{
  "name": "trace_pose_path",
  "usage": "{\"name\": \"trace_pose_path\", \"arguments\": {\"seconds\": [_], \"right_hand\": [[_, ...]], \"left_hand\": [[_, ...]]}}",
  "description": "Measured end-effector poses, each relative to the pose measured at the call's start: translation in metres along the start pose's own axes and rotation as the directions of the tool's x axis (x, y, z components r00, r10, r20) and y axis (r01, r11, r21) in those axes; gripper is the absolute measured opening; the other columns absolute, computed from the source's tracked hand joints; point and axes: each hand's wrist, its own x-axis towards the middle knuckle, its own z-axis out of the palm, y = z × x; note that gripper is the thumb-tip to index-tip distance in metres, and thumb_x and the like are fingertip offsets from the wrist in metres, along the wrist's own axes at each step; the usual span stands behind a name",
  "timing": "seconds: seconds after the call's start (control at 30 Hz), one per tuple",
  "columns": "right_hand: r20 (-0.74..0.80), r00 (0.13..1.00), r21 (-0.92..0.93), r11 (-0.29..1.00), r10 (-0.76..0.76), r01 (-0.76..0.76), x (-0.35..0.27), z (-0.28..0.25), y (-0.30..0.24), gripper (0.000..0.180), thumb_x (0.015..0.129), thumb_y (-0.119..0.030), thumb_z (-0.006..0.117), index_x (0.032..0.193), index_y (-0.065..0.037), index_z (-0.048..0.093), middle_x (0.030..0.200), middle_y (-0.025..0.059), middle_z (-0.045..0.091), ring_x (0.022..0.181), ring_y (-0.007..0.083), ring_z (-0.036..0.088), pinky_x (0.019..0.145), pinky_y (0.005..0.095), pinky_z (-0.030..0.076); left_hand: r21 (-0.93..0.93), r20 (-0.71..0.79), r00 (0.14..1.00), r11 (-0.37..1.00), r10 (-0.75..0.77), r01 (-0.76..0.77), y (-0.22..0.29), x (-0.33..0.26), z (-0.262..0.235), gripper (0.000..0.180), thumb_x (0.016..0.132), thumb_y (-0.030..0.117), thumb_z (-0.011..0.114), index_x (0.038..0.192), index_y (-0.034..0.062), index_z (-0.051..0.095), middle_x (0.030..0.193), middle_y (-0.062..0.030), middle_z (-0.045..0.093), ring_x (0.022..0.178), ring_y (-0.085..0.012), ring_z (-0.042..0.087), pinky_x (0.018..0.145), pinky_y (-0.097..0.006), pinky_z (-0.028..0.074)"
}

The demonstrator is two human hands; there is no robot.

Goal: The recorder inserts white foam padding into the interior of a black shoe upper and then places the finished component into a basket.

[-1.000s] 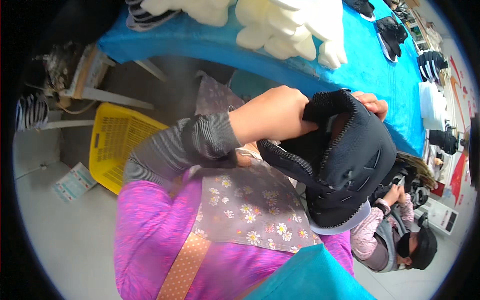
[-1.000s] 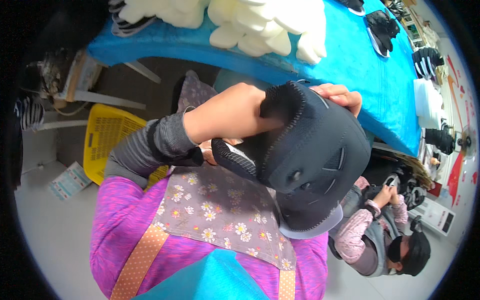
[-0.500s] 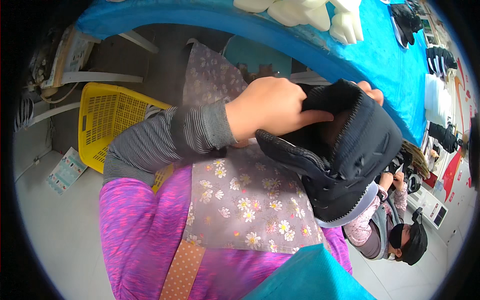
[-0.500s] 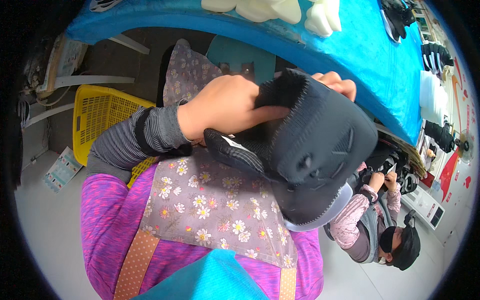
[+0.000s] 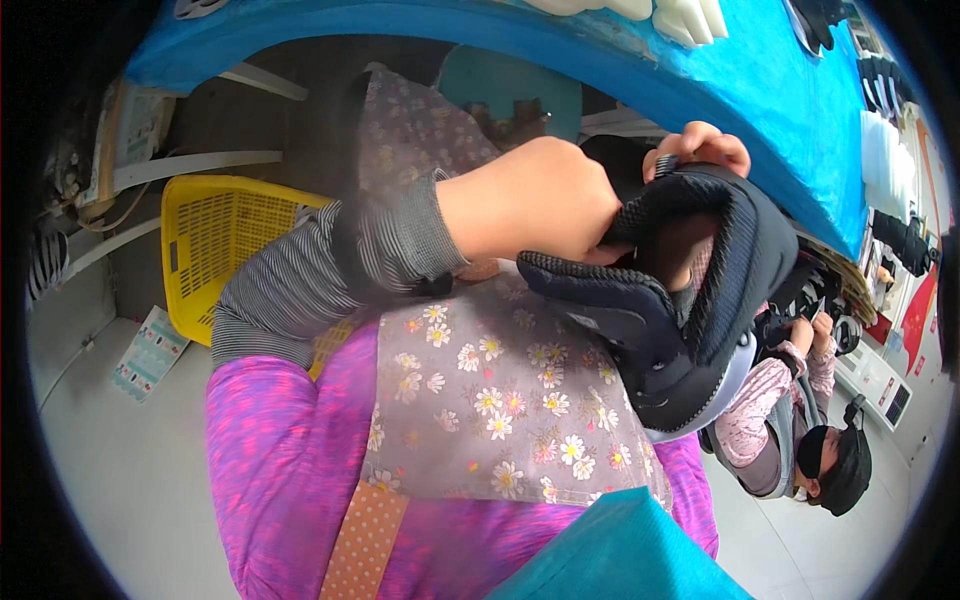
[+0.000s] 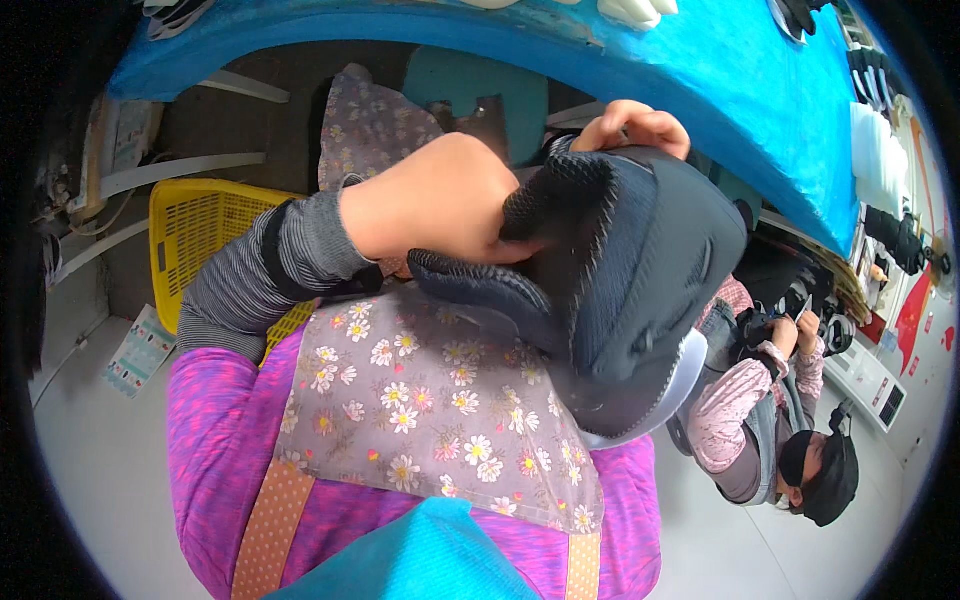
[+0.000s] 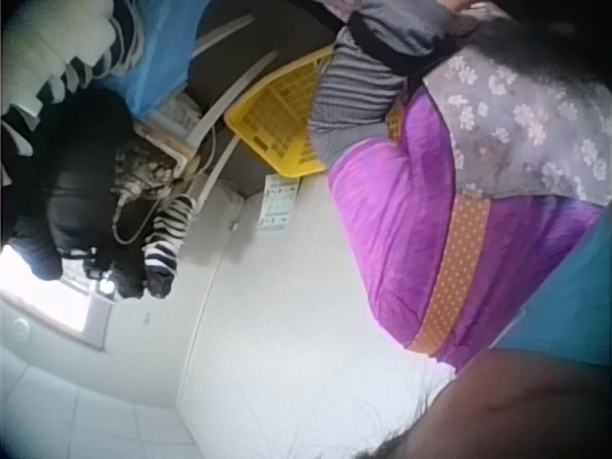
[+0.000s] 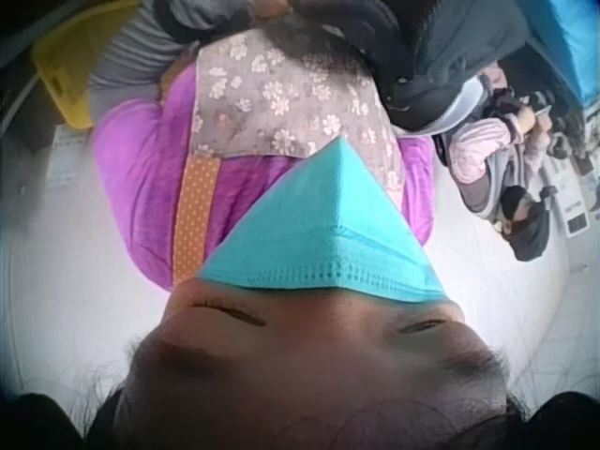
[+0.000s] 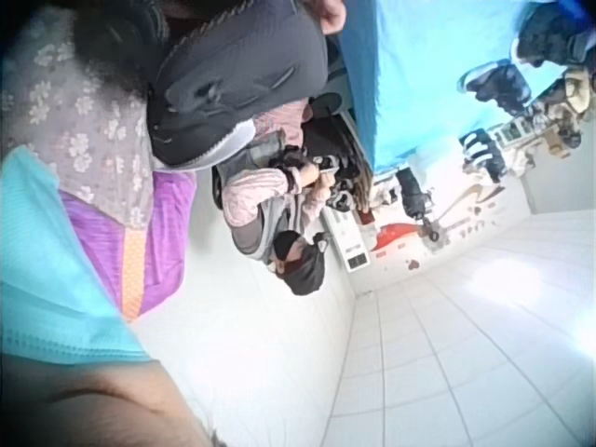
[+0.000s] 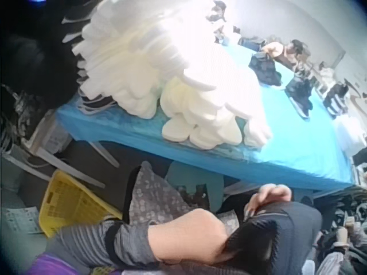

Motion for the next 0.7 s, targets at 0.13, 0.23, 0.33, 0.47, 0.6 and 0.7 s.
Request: {"name": "trace_pose_path", "arguments": {"seconds": [0.13, 0.23, 0.33, 0.47, 0.6, 0.7], "right_hand": [[0.033, 0.99, -0.176, 0.974, -0.14, 0.143, -0.006, 0.029, -0.009, 0.098, 0.062, -0.021, 0.093, 0.141, -0.013, 0.036, 0.11, 0.0134, 0.055, 0.083, 0.0197, 0.055, 0.063, 0.0365, 0.047], [0.164, 0.986, -0.342, 0.936, -0.024, 0.079, -0.006, 0.02, -0.013, 0.1, 0.061, -0.02, 0.095, 0.141, -0.012, 0.035, 0.103, 0.0106, 0.053, 0.083, 0.0183, 0.053, 0.063, 0.0323, 0.046], [0.159, 0.987, -0.254, 0.967, 0.018, 0.023, -0.005, -0.01, -0.016, 0.068, 0.073, -0.017, 0.086, 0.126, -0.01, 0.044, 0.095, 0.0096, 0.052, 0.077, 0.0174, 0.051, 0.06, 0.0282, 0.045], [0.077, 0.993, -0.096, 0.992, 0.088, -0.081, -0.002, 0.0, -0.006, 0.034, 0.09, -0.025, 0.07, 0.11, -0.008, 0.049, 0.086, 0.0096, 0.051, 0.068, 0.0172, 0.047, 0.056, 0.027, 0.044], [-0.068, 0.995, -0.236, 0.97, -0.076, 0.058, 0.0, 0.005, -0.009, 0.037, 0.091, -0.04, 0.067, 0.103, -0.009, 0.051, 0.081, 0.0053, 0.05, 0.059, 0.0143, 0.044, 0.052, 0.0258, 0.04], [-0.301, 0.92, -0.658, 0.753, -0.252, -0.01, -0.004, 0.021, -0.025, 0.043, 0.088, -0.049, 0.068, 0.097, -0.01, 0.05, 0.08, 0.0016, 0.051, 0.059, 0.0127, 0.044, 0.048, 0.0247, 0.037]], "left_hand": [[0.029, 0.056, 0.998, 0.999, -0.035, 0.033, 0.008, -0.002, -0.017, 0.033, 0.078, 0.038, 0.067, 0.063, 0.0083, 0.067, 0.061, -0.0121, 0.063, 0.057, -0.0335, 0.063, 0.053, -0.041, 0.05], [-0.018, -0.033, 0.999, 1.0, -0.016, 0.015, 0.009, -0.006, -0.01, 0.03, 0.075, 0.036, 0.07, 0.062, 0.0091, 0.067, 0.06, -0.0112, 0.062, 0.056, -0.0319, 0.063, 0.053, -0.04, 0.05], [0.05, -0.023, 0.994, 0.993, 0.109, -0.108, 0.014, 0.002, -0.007, 0.029, 0.074, 0.036, 0.069, 0.06, 0.01, 0.067, 0.058, -0.0101, 0.061, 0.054, -0.0303, 0.062, 0.052, -0.04, 0.049], [0.1, -0.09, 0.985, 0.985, 0.147, -0.138, 0.017, -0.003, -0.004, 0.028, 0.073, 0.036, 0.068, 0.06, 0.0112, 0.067, 0.056, -0.0092, 0.061, 0.054, -0.0297, 0.062, 0.051, -0.041, 0.049], [0.078, -0.131, 0.989, 0.994, -0.067, 0.078, 0.019, 0.0, 0.009, 0.025, 0.071, 0.031, 0.072, 0.065, 0.0079, 0.064, 0.056, -0.0119, 0.058, 0.053, -0.0338, 0.06, 0.05, -0.042, 0.048], [0.097, -0.095, 0.984, 0.982, -0.154, 0.163, 0.024, 0.0, 0.003, 0.025, 0.07, 0.03, 0.071, 0.061, 0.008, 0.063, 0.053, -0.0115, 0.057, 0.052, -0.0337, 0.059, 0.05, -0.041, 0.048]]}}
